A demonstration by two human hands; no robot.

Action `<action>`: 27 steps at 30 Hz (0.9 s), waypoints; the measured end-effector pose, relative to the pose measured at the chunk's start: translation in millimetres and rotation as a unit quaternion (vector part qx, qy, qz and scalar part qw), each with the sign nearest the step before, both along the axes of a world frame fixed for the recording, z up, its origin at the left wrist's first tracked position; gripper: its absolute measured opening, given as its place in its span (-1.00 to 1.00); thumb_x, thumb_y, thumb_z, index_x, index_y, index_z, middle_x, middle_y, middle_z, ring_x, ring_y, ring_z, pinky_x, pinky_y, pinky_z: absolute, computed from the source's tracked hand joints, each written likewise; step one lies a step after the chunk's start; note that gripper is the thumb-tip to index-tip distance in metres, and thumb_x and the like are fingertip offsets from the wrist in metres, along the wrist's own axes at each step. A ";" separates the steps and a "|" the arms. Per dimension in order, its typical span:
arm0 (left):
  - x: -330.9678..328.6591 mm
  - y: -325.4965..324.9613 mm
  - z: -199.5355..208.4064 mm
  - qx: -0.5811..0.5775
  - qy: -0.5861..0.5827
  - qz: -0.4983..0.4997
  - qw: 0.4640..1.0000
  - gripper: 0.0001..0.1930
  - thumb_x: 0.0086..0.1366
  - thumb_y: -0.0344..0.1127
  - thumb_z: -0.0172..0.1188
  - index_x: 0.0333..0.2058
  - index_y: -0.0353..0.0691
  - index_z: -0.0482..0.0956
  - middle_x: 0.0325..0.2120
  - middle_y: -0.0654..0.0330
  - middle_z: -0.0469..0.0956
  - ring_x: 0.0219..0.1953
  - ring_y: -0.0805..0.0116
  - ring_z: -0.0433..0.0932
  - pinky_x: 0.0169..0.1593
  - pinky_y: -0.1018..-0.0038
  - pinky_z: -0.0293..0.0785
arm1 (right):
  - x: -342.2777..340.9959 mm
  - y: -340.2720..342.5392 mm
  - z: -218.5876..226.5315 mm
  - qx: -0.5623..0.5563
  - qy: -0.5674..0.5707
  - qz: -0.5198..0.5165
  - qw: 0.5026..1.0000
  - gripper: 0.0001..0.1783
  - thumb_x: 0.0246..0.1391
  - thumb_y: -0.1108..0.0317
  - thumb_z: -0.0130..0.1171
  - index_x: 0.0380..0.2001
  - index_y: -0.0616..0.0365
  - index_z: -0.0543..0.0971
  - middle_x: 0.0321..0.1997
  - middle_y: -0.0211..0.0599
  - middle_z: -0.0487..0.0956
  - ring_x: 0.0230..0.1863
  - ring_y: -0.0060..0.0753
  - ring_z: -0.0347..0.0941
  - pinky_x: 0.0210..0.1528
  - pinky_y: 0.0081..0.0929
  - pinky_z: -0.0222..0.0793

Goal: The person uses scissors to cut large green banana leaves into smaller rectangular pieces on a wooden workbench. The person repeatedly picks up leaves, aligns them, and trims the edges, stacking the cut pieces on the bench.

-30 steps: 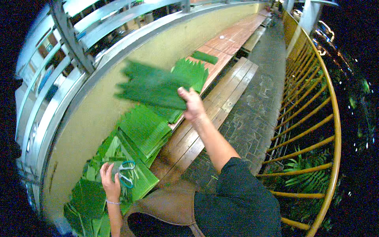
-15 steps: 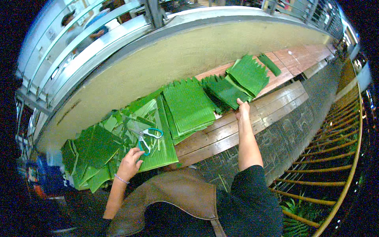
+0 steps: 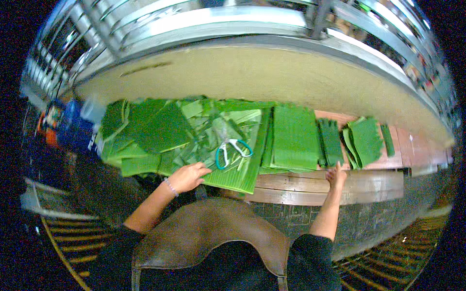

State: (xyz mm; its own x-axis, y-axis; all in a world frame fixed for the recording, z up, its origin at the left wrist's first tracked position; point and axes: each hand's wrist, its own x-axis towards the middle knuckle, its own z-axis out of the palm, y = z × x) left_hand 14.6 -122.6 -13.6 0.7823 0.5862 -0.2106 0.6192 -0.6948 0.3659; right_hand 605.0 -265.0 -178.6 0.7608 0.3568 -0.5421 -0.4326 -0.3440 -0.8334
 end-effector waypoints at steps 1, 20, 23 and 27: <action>-4.4 0.4 -5.1 -0.002 0.004 -0.001 1.000 -0.59 0.10 -0.34 0.19 -0.03 -0.15 0.45 -0.14 0.07 0.45 -0.09 0.05 0.48 -0.01 0.27 0.45 | -1.9 -8.5 -3.1 0.008 -0.006 -0.008 1.000 -0.31 -0.05 -0.16 0.21 -0.10 0.22 0.37 -0.44 -0.10 0.51 -0.59 -0.25 0.45 -0.63 -0.42 0.35; -219.1 136.1 -84.6 0.056 0.089 0.046 0.993 -0.29 0.05 0.13 0.24 0.19 0.15 0.29 0.32 0.11 -0.04 0.34 -0.09 -0.09 0.22 -0.26 -0.05 | -472.9 119.4 67.9 0.132 -0.143 0.237 0.952 -0.83 0.08 0.32 0.17 -0.42 0.21 0.50 -0.58 -0.37 0.48 -0.57 -0.59 0.38 -0.51 -0.62 0.31; -245.0 182.0 -92.7 0.031 0.005 0.114 0.993 -0.21 0.09 0.08 0.22 0.26 -0.02 0.15 0.32 0.09 -0.04 0.34 -0.04 -0.06 0.26 -0.15 -0.04 | -554.3 148.0 72.0 0.063 -0.368 0.406 0.834 -0.83 -0.05 0.41 0.24 -0.38 0.27 0.55 -0.51 -0.21 0.57 -0.48 -0.35 0.50 -0.36 -0.45 0.42; -279.3 242.2 -93.6 0.008 -0.023 0.214 0.977 -0.33 0.12 -0.02 0.23 0.18 -0.06 0.27 0.31 0.03 -0.03 0.33 -0.05 -0.03 0.29 -0.06 -0.02 | -591.1 167.7 64.4 -0.005 -0.475 0.487 0.733 -0.67 -0.18 0.40 0.32 -0.27 0.25 0.54 -0.20 -0.02 0.48 -0.06 0.04 0.37 0.00 -0.20 0.30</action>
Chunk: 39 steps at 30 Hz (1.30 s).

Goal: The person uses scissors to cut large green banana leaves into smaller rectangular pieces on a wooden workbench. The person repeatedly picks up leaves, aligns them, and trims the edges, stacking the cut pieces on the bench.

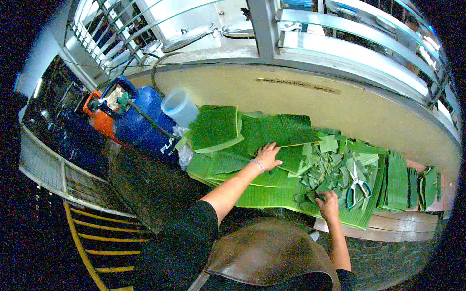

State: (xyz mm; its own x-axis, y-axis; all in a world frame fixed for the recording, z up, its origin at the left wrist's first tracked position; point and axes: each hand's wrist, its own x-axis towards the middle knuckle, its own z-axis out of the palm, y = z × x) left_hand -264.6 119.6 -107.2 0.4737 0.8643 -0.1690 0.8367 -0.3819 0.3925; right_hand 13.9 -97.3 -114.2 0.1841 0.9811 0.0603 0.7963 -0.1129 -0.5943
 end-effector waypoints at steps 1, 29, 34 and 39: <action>-6.8 8.8 0.1 -0.012 0.007 0.026 1.000 -0.41 0.12 -0.04 0.24 0.13 -0.05 0.37 0.30 0.00 -0.01 0.33 -0.05 -0.03 0.29 -0.04 -0.02 | 2.9 3.7 -6.9 -0.003 -0.018 -0.025 1.000 -0.63 -0.20 0.39 0.33 -0.25 0.25 0.53 -0.13 -0.01 0.45 0.02 0.08 0.31 0.06 -0.18 0.25; 54.9 -222.8 21.2 0.108 -0.223 0.022 0.969 -0.71 0.06 -0.43 0.22 -0.18 -0.19 0.55 0.05 -0.09 0.34 0.10 -0.07 0.33 0.17 0.21 0.28 | 115.3 -18.8 -48.2 -0.009 -0.188 -0.102 0.977 -0.40 -0.19 0.30 0.33 0.00 0.15 0.41 -0.02 0.06 0.34 0.02 0.13 0.25 0.05 -0.14 0.27; 108.3 -241.2 19.4 0.067 -0.221 -0.054 0.971 -0.68 0.06 -0.40 0.24 -0.15 -0.22 0.54 0.10 -0.09 0.29 0.13 -0.07 0.31 0.18 0.22 0.28 | 125.4 -13.7 -41.1 -0.026 -0.136 -0.090 0.986 -0.40 -0.24 0.34 0.30 -0.02 0.11 0.41 -0.10 0.00 0.35 -0.01 0.08 0.27 0.01 -0.11 0.30; 133.4 -251.6 19.2 0.071 -0.202 -0.127 0.969 -0.67 0.03 -0.43 0.23 -0.15 -0.28 0.52 0.07 -0.09 0.30 0.08 -0.05 0.35 0.13 0.22 0.33 | 137.7 -8.8 -42.3 0.003 -0.129 -0.102 0.986 -0.41 -0.24 0.32 0.30 -0.03 0.11 0.42 -0.09 -0.01 0.36 0.02 0.07 0.26 0.01 -0.12 0.29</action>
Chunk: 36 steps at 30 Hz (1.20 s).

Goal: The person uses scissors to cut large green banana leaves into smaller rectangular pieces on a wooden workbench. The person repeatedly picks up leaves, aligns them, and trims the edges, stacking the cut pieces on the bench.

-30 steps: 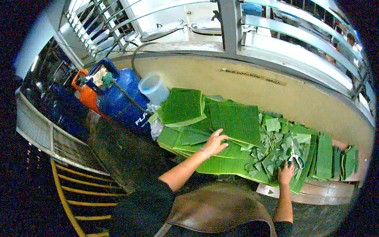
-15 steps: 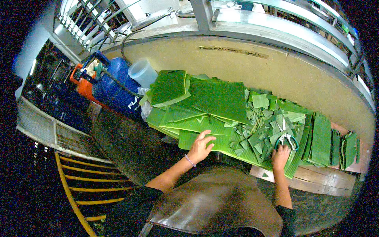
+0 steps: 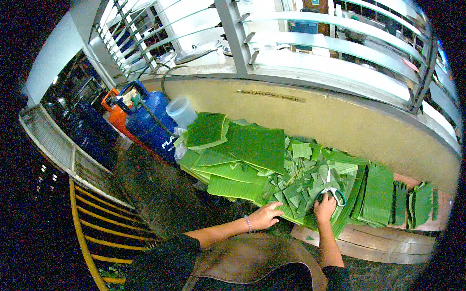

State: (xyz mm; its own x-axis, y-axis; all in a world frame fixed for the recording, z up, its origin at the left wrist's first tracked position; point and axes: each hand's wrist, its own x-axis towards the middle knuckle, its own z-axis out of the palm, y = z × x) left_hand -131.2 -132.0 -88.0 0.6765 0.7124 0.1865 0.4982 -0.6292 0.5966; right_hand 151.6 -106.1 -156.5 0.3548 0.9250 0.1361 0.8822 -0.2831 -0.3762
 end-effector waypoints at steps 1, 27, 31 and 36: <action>2.4 -1.4 -0.9 -0.008 0.006 -0.005 1.000 -0.67 0.04 -0.43 0.23 -0.16 -0.28 0.52 0.07 -0.09 0.30 0.08 -0.05 0.35 0.13 0.22 0.33 | 2.4 0.7 -3.4 0.010 -0.014 -0.007 1.000 -0.41 -0.24 0.32 0.30 -0.03 0.11 0.42 -0.08 -0.01 0.37 0.02 0.08 0.26 0.01 -0.11 0.29; 6.8 13.0 -4.1 -0.077 0.156 -0.115 0.978 -0.51 0.05 -0.31 0.25 0.02 -0.17 0.45 0.12 -0.11 0.25 0.14 -0.09 0.27 0.19 0.21 0.26 | 53.8 -31.7 82.8 0.190 0.609 -0.015 0.770 -0.69 0.15 0.26 0.01 -0.14 0.23 0.49 -0.56 -0.46 0.40 -0.68 -0.64 0.26 -0.65 -0.59 0.28; 31.0 18.1 -17.4 0.015 0.239 -0.164 0.957 -0.30 0.00 -0.34 0.30 0.18 0.01 0.30 0.27 0.00 0.05 0.31 -0.03 0.01 0.27 0.04 0.09 | 103.7 -43.0 81.9 0.218 0.351 -0.102 0.905 -0.68 0.08 0.31 -0.01 -0.13 0.24 0.50 -0.46 -0.34 0.51 -0.50 -0.51 0.41 -0.45 -0.50 0.38; 46.2 35.3 -41.9 0.073 0.309 -0.151 0.936 -0.19 -0.03 -0.36 0.31 0.24 0.15 0.19 0.31 0.11 -0.02 0.34 0.00 -0.06 0.25 -0.10 0.01 | 176.4 -43.2 58.9 0.102 0.128 -0.213 0.963 -0.63 0.01 0.32 -0.08 -0.11 0.18 0.50 -0.24 0.18 0.54 -0.16 0.17 0.48 -0.11 -0.08 0.36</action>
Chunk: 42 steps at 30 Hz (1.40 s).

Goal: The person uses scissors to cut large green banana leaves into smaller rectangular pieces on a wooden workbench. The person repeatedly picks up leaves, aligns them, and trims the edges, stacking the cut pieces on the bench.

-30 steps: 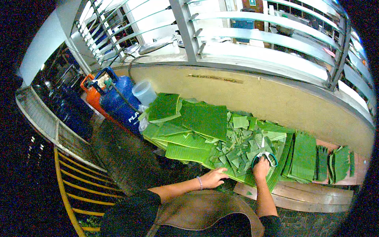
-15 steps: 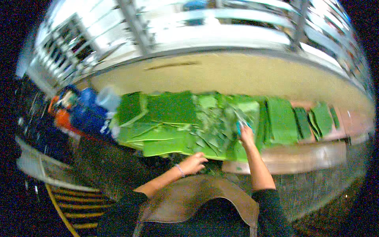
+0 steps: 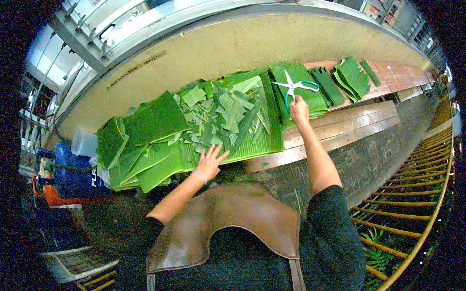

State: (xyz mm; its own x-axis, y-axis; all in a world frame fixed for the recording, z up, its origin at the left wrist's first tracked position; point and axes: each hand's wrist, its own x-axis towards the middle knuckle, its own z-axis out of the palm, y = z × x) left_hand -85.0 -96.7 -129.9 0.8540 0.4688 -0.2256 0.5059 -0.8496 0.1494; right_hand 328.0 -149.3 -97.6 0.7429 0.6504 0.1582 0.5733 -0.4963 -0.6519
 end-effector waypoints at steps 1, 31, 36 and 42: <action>-1.0 7.1 -1.5 0.045 -0.002 0.003 0.999 -0.18 -0.02 -0.31 0.32 0.25 0.15 0.17 0.31 0.11 -0.03 0.34 0.00 -0.07 0.25 -0.11 0.01 | 8.6 4.3 -7.2 -0.013 -0.030 -0.033 0.999 -0.64 0.01 0.32 -0.07 -0.11 0.19 0.50 -0.26 0.18 0.54 -0.19 0.17 0.50 -0.13 -0.04 0.37; -158.4 36.2 35.1 -0.290 -0.525 0.504 0.622 -0.69 0.33 -0.18 0.06 -0.12 -0.33 0.46 -0.23 0.11 0.54 -0.27 0.30 0.60 -0.29 0.48 0.56 | -116.8 -78.8 -28.1 0.138 0.256 0.071 0.954 -0.46 -0.05 0.64 0.00 0.10 0.31 0.33 -0.17 -0.15 0.51 -0.29 -0.43 0.50 -0.33 -0.53 0.50; -153.0 75.2 72.4 -0.362 -0.623 0.489 0.492 -0.64 0.32 -0.10 0.07 -0.17 -0.34 0.38 -0.23 0.05 0.51 -0.31 0.24 0.59 -0.33 0.45 0.56 | -107.7 -36.5 23.4 0.155 0.011 0.124 0.980 -0.57 -0.04 0.62 -0.02 -0.04 0.25 0.50 -0.24 -0.22 0.52 -0.38 -0.51 0.47 -0.46 -0.54 0.48; -159.9 132.7 83.6 -0.384 -0.677 0.505 0.374 -0.85 0.21 -0.49 0.05 -0.24 -0.38 0.35 -0.33 0.01 0.49 -0.46 0.21 0.56 -0.38 0.35 0.62 | -85.2 5.3 82.7 0.252 0.229 0.067 0.938 -0.72 0.05 0.52 -0.01 -0.14 0.28 0.54 -0.34 -0.31 0.55 -0.51 -0.58 0.43 -0.55 -0.61 0.41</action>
State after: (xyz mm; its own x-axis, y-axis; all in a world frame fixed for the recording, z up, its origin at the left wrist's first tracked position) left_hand -244.9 35.9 -46.3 -0.0950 0.9471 -0.3064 -0.4700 0.2287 0.8525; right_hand 242.8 -144.0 -14.9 0.7253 0.6706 0.1553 0.2109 -0.0017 -0.9775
